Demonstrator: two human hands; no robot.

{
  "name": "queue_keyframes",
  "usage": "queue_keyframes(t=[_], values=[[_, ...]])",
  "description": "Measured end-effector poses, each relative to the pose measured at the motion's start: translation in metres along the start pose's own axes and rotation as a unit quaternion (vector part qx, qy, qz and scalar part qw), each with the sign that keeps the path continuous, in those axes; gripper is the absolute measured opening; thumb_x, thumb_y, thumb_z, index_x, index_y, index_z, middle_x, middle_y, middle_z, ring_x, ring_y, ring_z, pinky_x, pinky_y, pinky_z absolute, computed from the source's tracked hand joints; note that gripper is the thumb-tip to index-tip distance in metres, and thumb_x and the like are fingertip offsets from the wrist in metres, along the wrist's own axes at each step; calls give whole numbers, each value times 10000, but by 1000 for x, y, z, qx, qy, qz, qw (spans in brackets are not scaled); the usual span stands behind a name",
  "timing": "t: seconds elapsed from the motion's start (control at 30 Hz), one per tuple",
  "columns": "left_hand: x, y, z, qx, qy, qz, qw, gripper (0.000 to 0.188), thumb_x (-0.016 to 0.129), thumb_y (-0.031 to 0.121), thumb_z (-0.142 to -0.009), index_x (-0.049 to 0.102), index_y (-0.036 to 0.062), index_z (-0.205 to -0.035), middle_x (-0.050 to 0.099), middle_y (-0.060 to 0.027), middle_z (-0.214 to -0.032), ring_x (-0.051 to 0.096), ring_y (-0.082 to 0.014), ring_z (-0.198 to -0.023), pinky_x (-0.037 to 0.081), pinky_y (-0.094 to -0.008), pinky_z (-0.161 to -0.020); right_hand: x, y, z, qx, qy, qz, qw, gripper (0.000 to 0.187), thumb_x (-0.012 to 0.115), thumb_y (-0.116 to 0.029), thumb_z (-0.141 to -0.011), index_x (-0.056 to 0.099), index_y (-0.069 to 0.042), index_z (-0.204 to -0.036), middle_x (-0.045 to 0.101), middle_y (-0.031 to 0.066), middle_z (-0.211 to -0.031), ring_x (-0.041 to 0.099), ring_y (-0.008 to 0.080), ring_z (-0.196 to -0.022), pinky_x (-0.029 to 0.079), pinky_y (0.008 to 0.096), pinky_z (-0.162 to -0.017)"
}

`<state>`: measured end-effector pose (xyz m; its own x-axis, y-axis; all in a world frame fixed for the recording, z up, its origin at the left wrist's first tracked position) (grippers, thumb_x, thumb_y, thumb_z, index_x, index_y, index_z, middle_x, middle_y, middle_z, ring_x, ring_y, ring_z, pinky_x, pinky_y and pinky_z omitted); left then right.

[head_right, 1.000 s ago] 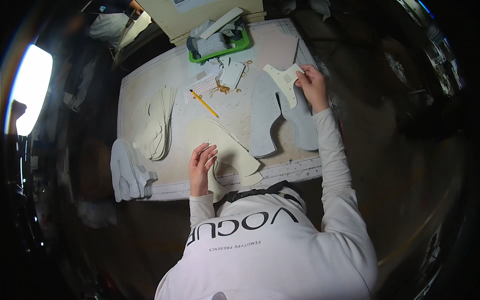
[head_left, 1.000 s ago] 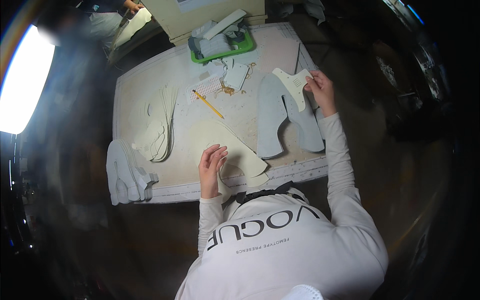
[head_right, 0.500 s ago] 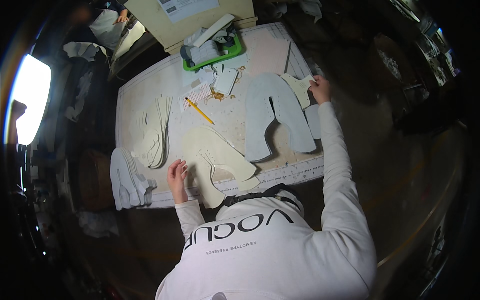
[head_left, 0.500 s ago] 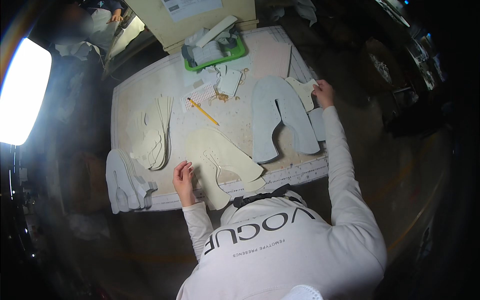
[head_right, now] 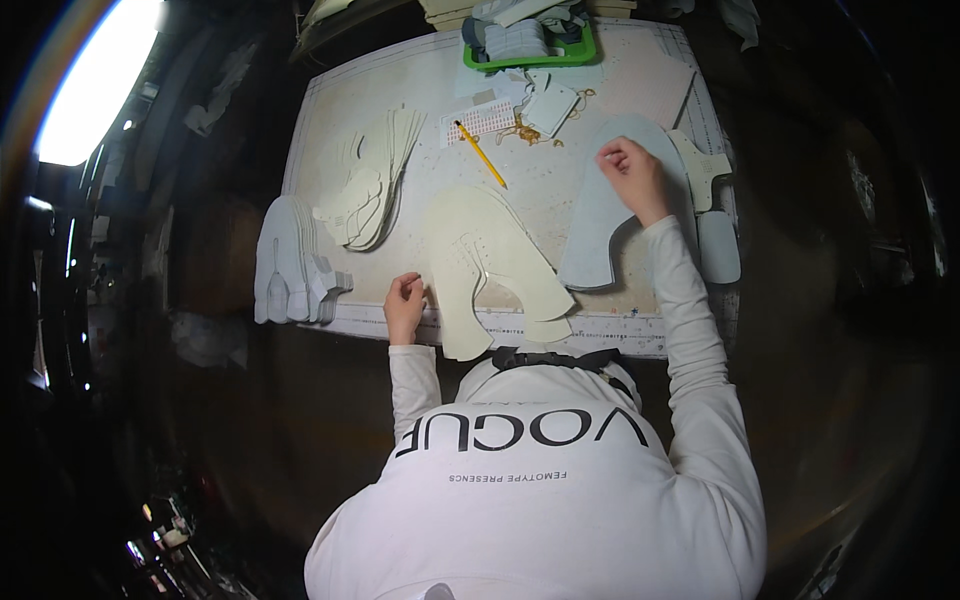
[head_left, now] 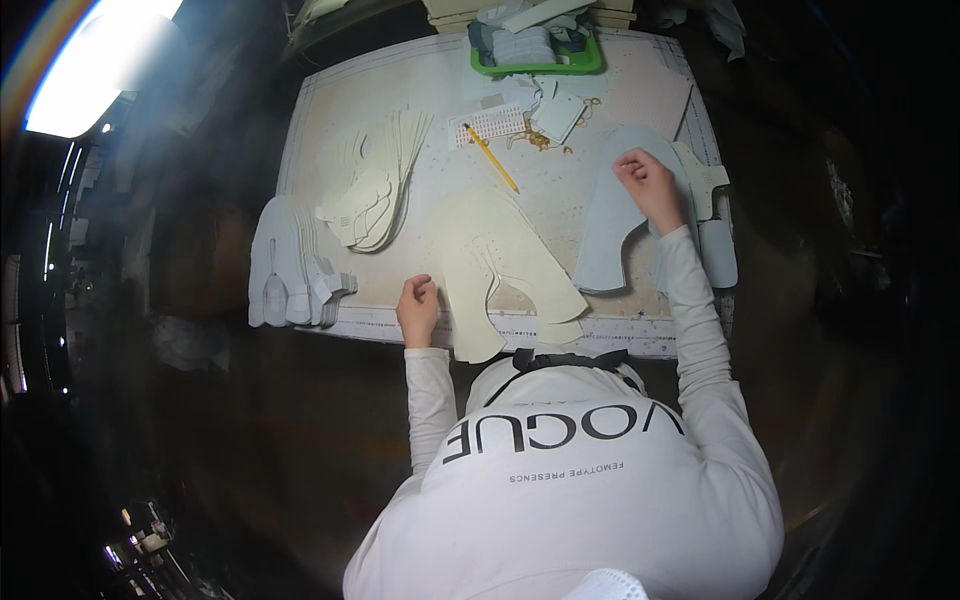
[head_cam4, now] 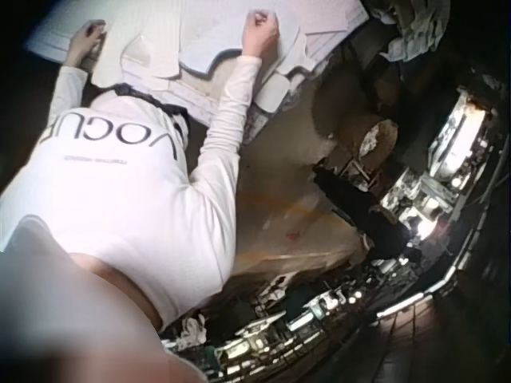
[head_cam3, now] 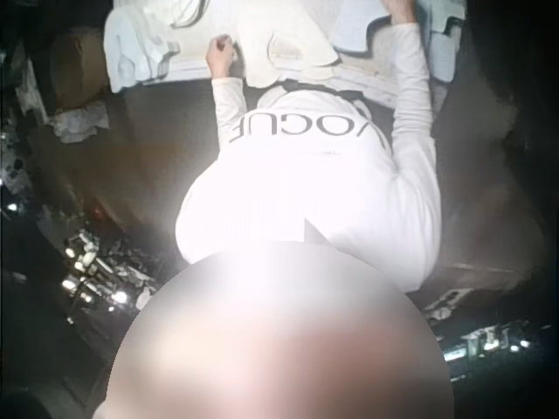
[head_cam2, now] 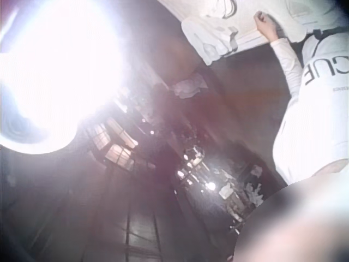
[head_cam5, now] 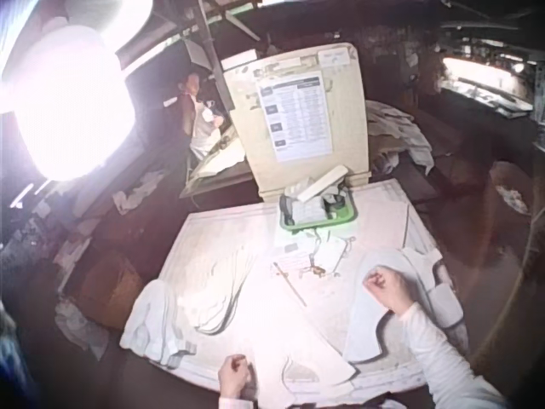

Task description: The person repeatedly picks up white shoe insole-like parts from a table, turns them over, and examines their edges and surfaces. They place each part back on the table after inspection and continue with the next piece.

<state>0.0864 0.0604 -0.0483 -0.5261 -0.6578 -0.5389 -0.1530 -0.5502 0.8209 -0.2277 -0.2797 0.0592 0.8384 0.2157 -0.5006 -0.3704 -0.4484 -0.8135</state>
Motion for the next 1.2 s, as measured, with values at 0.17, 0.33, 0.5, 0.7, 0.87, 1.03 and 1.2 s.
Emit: queue_keyframes(t=[0.17, 0.33, 0.5, 0.7, 0.87, 1.03, 1.2], values=[[20, 0, 1, -19, -17, 17, 1000, 249, 622, 215, -822, 657, 37, -993, 674, -91, -807, 628, -158, -694, 501, -284, -690, 151, -40, 25, 30, -258, -25, 965, 279, 707, -176, -740, 627, -67, -985, 619, 93, -839, 606, 196, -764, 495, 300, -713], [23, 3, 3, -26, -34, 7, 999, 274, 623, 233, -817, 663, 21, -986, 678, -120, -840, 636, -179, -736, 497, -291, -717, 199, -40, 27, 42, -253, 93, 962, 447, 706, -224, -731, 562, -94, -1134, 581, 138, -1018, 568, 290, -963, 457, 371, -856], [20, 15, 9, 34, -21, 13, 999, 264, 612, 184, -823, 625, 11, -1023, 672, -97, -843, 622, -139, -751, 488, -268, -713, 206, -49, 28, 51, -335, 75, 938, 341, 652, -182, -773, 566, -67, -1082, 535, 126, -948, 565, 279, -837, 460, 362, -726], [26, 25, 16, 27, -42, 108, 993, 301, 611, 76, -807, 599, 57, -1107, 656, -69, -908, 593, -100, -766, 473, -229, -699, 101, -144, 6, -186, -28, 18, 982, 126, 539, -87, -860, 565, -47, -977, 613, 106, -822, 582, 317, -673, 463, 372, -633], [23, 30, 18, 100, -126, 71, 984, 304, 583, -6, -804, 631, 51, -1099, 623, 8, -906, 535, -44, -769, 429, -189, -691, 29, -202, -7, -232, 28, -11, 972, 220, 493, -27, -868, 584, -104, -1053, 655, 96, -831, 615, 274, -620, 479, 334, -553], [-3, 18, -8, 104, -127, 82, 983, 308, 564, -31, -779, 660, 57, -1058, 637, -15, -1008, 558, -67, -774, 435, -181, -667, 9, -225, 1, -216, -30, -37, 975, 271, 486, -5, -866, 614, -127, -1071, 654, 66, -774, 556, 126, -532, 418, 241, -501], [-31, 14, -26, 100, -40, 60, 992, 267, 576, -4, -800, 664, 53, -1045, 638, -35, -1032, 594, -108, -791, 467, -206, -698, 12, -212, 14, -81, -111, -254, 957, 241, 464, -23, -906, 597, -54, -1105, 647, 15, -815, 429, 16, -499, 327, 179, -443]])
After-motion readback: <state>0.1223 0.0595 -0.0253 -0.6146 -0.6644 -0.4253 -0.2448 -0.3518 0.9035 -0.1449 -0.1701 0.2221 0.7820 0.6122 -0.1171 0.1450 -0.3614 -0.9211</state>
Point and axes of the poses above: each hand's wrist, its own z-axis away from the middle knuckle, its own x-axis out of the palm, y = z × x, the point moved 7 cm from there along -z, towards the middle knuckle
